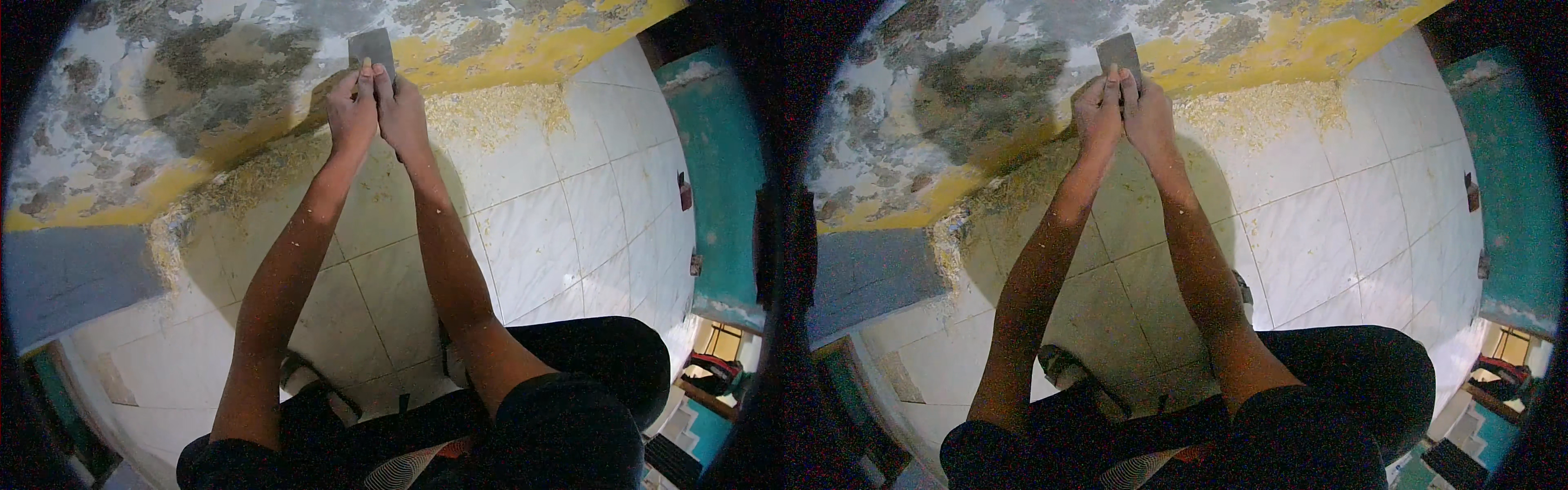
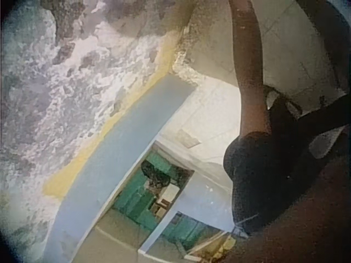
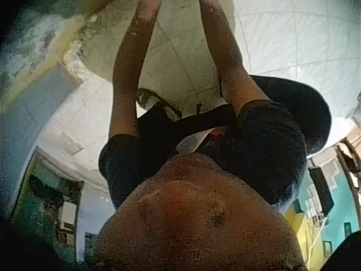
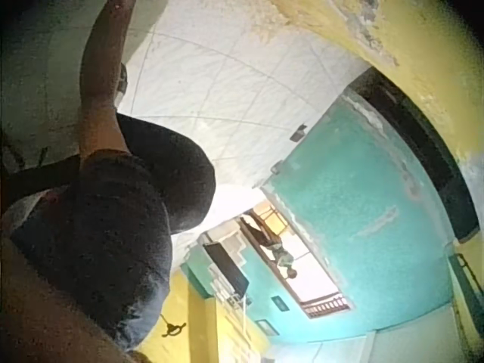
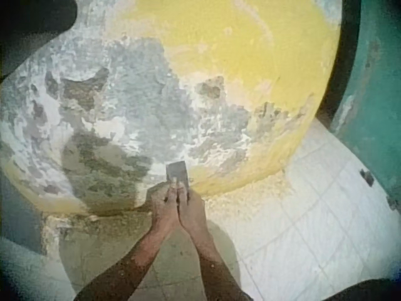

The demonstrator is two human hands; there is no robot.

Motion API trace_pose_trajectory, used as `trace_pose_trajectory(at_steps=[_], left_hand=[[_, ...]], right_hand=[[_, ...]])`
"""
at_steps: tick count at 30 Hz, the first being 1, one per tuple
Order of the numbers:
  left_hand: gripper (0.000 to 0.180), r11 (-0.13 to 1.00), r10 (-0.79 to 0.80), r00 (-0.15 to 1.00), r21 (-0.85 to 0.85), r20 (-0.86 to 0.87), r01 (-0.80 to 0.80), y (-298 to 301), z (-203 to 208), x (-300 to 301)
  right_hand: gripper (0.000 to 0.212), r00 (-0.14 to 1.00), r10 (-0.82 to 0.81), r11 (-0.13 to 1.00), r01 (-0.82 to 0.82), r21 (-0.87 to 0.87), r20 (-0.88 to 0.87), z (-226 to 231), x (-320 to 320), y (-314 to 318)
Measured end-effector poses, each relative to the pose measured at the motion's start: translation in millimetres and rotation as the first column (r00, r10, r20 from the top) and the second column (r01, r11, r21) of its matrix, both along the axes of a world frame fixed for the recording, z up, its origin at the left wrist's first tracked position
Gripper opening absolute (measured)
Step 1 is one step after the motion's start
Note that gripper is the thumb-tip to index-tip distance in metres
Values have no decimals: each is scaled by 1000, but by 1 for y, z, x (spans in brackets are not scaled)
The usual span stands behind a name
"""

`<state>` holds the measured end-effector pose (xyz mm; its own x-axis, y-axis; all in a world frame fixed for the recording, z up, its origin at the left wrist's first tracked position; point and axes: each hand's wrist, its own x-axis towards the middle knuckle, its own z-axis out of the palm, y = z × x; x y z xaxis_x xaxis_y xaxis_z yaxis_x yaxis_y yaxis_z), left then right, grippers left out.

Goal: The person uses a metal scraper to remove old yellow paint from a ceiling. They work systematically across the surface, scraping away the paint to reveal the underlying plaster. The person occasionally pauses to wipe the tool or adjust their grip.

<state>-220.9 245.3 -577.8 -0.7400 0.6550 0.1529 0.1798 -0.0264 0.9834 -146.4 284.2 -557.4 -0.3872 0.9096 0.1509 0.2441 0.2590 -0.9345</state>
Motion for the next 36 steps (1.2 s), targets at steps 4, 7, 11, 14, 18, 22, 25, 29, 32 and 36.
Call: trace_pose_trajectory(at_steps=[4,7,11,14,18,22,25,29,32,36], left_hand=[[38,999,10,999,36,39,-11,4,5,9],[38,994,26,999,101,42,-30,4,2,9],[39,994,46,997,105,-58,-40,1,-2,3],[39,997,67,964,-25,-256,-76,-5,-14,-30],[41,934,60,927,-308,-369,-183,-17,14,-30],[43,990,-2,749,-109,-663,-93,-4,69,-34],[41,990,-75,574,-131,-815,-57,39,81,-63],[36,974,-193,703,-222,-684,51,35,106,-3],[32,938,-309,720,-325,-622,123,15,98,14],[30,943,-263,745,-325,-612,66,-14,47,-11]], right_hand=[[48,999,-10,995,14,94,-49,-5,1,5],[48,999,5,997,-1,74,-51,-3,2,2],[50,992,44,996,-52,-68,-117,-11,-6,1],[56,954,38,969,-108,-223,-297,-23,-25,-12],[56,779,-83,891,-222,-397,-622,-28,-43,-26],[55,534,-239,847,-294,-443,-811,15,-59,-19],[55,374,-283,859,-311,-407,-883,61,-64,-4],[54,315,-277,878,-302,-373,-908,60,-28,6],[54,436,-379,815,-261,-517,-817,35,-11,-9],[53,584,-371,755,-263,-601,-722,1,-20,-48]])
